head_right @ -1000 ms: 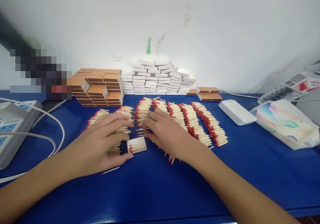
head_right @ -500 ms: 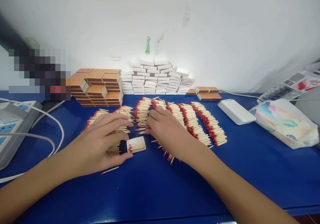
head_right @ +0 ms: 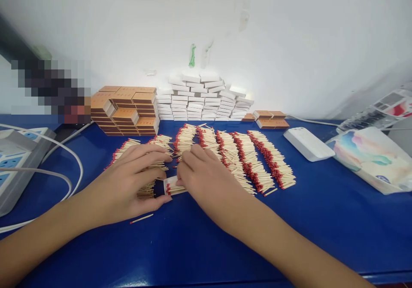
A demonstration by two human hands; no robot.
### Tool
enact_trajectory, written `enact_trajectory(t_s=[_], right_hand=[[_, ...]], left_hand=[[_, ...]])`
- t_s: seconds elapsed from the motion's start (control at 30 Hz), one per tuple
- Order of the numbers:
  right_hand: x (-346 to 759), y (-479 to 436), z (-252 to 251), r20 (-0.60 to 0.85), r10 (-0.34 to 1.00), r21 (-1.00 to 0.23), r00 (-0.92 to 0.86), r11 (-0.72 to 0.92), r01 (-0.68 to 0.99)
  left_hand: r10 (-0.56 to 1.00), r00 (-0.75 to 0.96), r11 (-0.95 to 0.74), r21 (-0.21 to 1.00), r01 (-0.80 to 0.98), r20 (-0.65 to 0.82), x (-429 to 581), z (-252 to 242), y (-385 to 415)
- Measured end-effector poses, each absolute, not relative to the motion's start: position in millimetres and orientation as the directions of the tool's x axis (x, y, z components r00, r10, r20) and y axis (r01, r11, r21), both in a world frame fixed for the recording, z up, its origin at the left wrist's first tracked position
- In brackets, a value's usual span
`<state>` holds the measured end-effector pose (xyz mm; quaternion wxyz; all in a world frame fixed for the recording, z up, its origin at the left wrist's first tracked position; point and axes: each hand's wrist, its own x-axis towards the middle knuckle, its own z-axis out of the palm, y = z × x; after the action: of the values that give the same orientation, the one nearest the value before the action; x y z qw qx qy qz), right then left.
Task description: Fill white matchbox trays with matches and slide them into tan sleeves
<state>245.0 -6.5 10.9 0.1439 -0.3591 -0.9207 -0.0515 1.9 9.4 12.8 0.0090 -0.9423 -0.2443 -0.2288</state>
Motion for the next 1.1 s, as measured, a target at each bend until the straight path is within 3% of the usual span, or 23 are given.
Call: enact_trajectory(t_s=[0.3,0.6,1.1], right_hand=[[253.9,1.3,13.3,0.38,0.698,-0.123,-0.607,0.689,0.715],[258.3,16.6,1.8,0.257,0.772,-0.138,-0.581,0.624,0.769],[256.1,17.6,3.3,0.194,0.76,0.045,-0.62,0.624,0.78]], left_hand=[[0.455,0.778,-0.884,0.112,0.455,0.432,0.6,12.8,8.7],[0.444,0.781,-0.886,0.083,0.457,0.438,2.3,14.7,8.6],[0.445,0.785,-0.887,0.095,0.451,0.43,1.7,14.1,8.3]])
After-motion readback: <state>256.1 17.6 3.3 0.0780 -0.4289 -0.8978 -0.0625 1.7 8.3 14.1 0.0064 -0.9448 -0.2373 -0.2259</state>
